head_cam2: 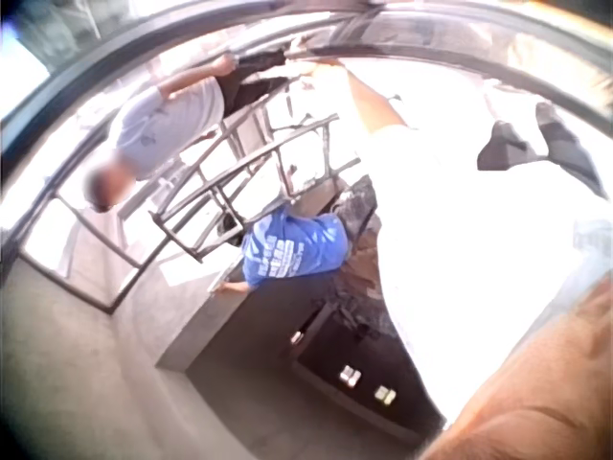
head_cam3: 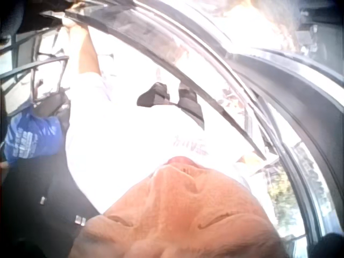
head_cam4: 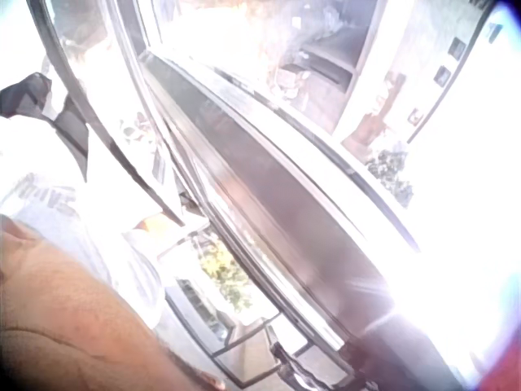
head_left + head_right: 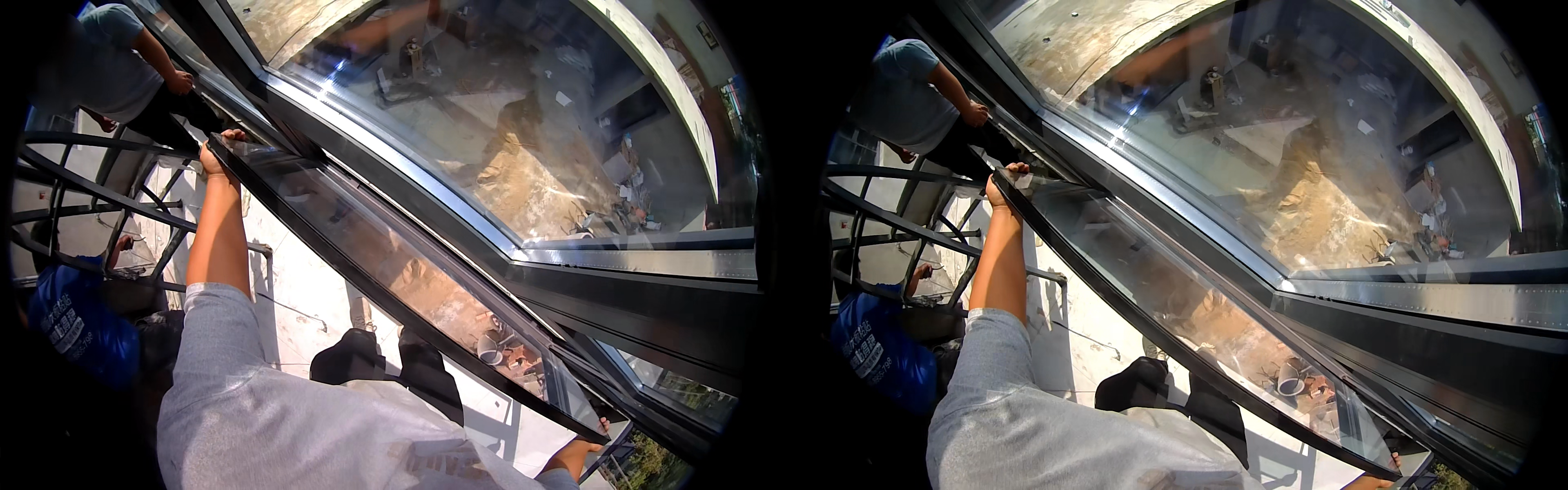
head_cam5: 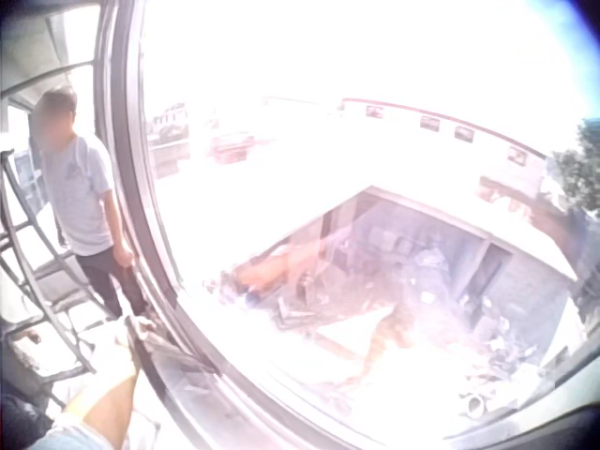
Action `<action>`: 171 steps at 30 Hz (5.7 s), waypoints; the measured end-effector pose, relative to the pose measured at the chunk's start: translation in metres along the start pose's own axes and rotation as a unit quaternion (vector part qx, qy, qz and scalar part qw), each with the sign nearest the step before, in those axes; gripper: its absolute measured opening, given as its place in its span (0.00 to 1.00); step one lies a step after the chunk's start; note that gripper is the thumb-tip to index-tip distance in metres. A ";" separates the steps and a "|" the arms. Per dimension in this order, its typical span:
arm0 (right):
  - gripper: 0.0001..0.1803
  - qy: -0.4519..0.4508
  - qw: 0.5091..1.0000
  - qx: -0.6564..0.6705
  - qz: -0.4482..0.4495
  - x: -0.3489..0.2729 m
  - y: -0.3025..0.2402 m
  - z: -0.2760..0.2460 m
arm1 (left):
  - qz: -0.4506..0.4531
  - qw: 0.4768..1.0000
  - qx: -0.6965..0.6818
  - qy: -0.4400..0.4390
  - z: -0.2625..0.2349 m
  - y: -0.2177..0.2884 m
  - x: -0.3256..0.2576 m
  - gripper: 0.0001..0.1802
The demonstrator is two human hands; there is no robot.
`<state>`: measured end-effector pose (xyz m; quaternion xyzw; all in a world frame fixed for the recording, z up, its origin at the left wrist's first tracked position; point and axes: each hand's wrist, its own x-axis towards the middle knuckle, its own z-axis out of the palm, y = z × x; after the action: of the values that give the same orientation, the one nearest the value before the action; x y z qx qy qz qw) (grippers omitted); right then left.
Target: The person applies sealant along the window frame using a caulking gun, then picks up a glass pane and installs it into the frame. The person adjusts the pane and secures it with a trim piece.
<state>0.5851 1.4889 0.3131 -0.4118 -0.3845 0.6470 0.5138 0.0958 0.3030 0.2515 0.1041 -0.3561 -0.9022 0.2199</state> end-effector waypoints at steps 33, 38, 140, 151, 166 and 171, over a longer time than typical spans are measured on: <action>0.15 -0.152 0.984 0.086 0.040 0.041 0.042 -0.026 | 0.034 0.998 0.052 -0.024 -0.033 -0.041 0.037 0.20; 0.14 -0.206 0.971 0.107 0.063 0.035 0.052 -0.035 | 0.048 0.996 0.051 -0.047 -0.018 -0.040 0.032 0.13; 0.27 0.198 0.977 -0.002 0.080 -0.140 0.092 0.199 | 0.191 0.735 0.628 -0.172 0.065 -0.159 0.036 0.29; 0.36 -0.001 0.996 0.060 -0.061 -0.107 0.138 0.175 | 0.314 0.643 0.684 -0.144 0.036 -0.120 0.046 0.32; 0.38 0.191 0.911 -0.147 -0.336 -0.055 0.165 0.156 | 0.432 0.332 0.838 0.041 -0.037 -0.058 0.196 0.35; 0.39 0.211 0.901 -0.172 -0.337 -0.050 0.174 0.152 | 0.397 0.354 0.845 0.050 -0.032 -0.024 0.217 0.46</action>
<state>0.3897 1.3978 0.2152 -0.4665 -0.4882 0.2566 0.6915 -0.0921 0.1975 0.2052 0.1266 -0.9189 0.0747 0.3660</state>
